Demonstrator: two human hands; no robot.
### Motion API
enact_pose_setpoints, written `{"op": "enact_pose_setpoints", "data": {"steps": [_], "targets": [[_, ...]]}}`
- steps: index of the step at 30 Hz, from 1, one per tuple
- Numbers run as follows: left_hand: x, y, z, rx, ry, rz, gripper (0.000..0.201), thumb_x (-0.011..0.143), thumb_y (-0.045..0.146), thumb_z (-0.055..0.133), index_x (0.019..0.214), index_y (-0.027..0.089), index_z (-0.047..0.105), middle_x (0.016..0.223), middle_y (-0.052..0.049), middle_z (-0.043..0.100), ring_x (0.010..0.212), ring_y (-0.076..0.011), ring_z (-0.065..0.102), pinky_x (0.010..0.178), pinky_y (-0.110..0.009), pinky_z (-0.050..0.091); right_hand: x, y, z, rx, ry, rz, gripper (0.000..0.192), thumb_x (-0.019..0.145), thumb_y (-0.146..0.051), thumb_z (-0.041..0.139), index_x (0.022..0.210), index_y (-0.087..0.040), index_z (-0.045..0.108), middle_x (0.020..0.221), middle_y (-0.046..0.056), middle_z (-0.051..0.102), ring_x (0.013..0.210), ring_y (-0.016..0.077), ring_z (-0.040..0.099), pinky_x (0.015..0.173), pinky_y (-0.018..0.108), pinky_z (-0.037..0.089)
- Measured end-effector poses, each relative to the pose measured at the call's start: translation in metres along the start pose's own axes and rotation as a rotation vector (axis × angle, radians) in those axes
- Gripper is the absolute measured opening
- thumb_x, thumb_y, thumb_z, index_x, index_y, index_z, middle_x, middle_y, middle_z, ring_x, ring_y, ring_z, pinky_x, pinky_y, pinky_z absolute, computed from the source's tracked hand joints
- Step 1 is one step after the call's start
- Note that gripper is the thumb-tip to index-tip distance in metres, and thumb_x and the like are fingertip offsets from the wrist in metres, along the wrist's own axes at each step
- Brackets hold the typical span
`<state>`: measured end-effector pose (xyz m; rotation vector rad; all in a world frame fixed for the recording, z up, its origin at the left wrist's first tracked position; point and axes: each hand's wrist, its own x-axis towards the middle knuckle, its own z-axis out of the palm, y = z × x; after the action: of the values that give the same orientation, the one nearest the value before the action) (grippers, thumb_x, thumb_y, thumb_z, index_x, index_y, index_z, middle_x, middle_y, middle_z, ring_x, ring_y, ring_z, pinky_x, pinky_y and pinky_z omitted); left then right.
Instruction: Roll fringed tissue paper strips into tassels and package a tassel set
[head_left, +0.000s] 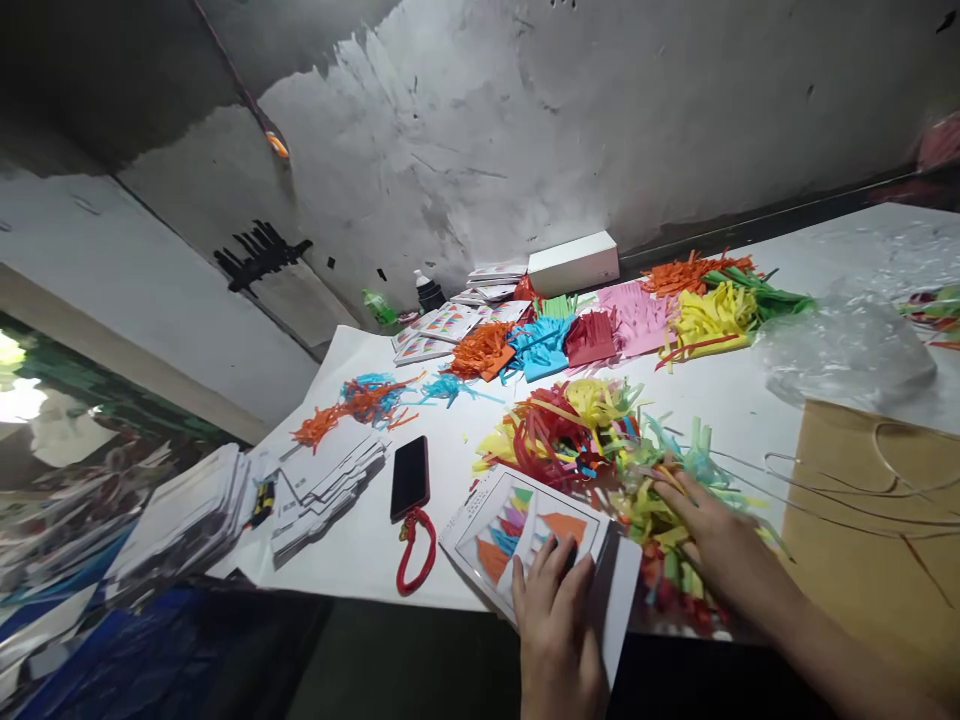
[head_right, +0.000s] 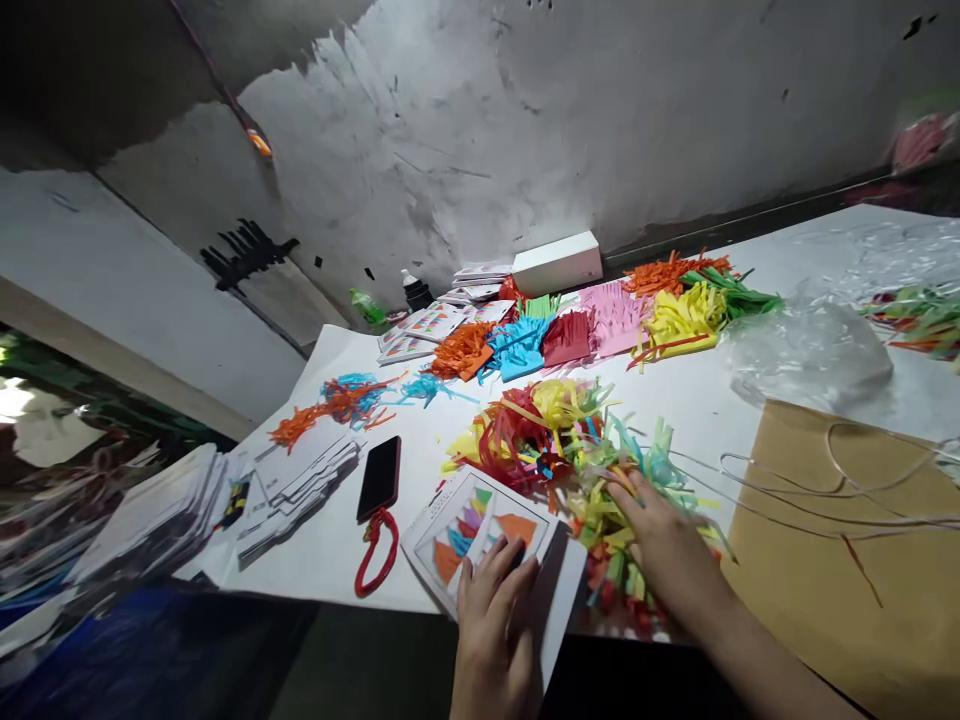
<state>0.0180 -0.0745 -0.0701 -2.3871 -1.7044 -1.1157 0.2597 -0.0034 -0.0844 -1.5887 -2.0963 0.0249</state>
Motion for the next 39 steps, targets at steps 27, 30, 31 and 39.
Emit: {"op": "enact_pose_setpoints", "data": {"steps": [27, 30, 31, 39], "targets": [[0.023, 0.036, -0.002, -0.028, -0.094, 0.042, 0.058, 0.087, 0.007, 0.056, 0.143, 0.024, 0.051, 0.155, -0.019, 0.046, 0.145, -0.0363, 0.042, 0.119, -0.073, 0.017, -0.056, -0.047, -0.048, -0.118, 0.223, -0.594, 0.039, 0.082, -0.001, 0.047, 0.109, -0.015, 0.072, 0.115, 0.017, 0.076, 0.103, 0.0286, 0.074, 0.083, 0.037, 0.063], [0.023, 0.041, 0.000, 0.006, -0.069, 0.080, 0.058, 0.088, 0.005, 0.054, 0.143, 0.024, 0.051, 0.154, -0.019, 0.048, 0.144, -0.0343, 0.044, 0.121, -0.071, 0.016, -0.061, -0.056, -0.025, 0.019, 0.213, -0.685, 0.027, 0.088, -0.010, 0.053, 0.107, -0.016, 0.072, 0.114, 0.014, 0.076, 0.110, 0.0279, 0.070, 0.095, 0.039, 0.058], [0.022, 0.042, 0.000, 0.007, -0.072, 0.090, 0.059, 0.088, 0.004, 0.053, 0.144, 0.024, 0.051, 0.154, -0.019, 0.048, 0.144, -0.0339, 0.044, 0.121, -0.071, 0.017, -0.059, -0.055, -0.021, 0.072, 0.195, -0.697, 0.024, 0.089, -0.014, 0.056, 0.107, -0.016, 0.072, 0.114, 0.014, 0.076, 0.109, 0.0285, 0.069, 0.095, 0.041, 0.057], [0.007, 0.056, 0.015, -0.033, -0.032, 0.035, 0.058, 0.085, 0.004, 0.053, 0.139, 0.024, 0.057, 0.151, -0.017, 0.052, 0.143, -0.0358, 0.046, 0.119, -0.073, 0.016, -0.047, -0.028, -0.035, 0.277, -0.088, -0.334, 0.049, 0.086, -0.003, 0.045, 0.131, -0.014, 0.059, 0.123, 0.016, 0.071, 0.109, 0.0221, 0.071, 0.086, 0.030, 0.062]]}}
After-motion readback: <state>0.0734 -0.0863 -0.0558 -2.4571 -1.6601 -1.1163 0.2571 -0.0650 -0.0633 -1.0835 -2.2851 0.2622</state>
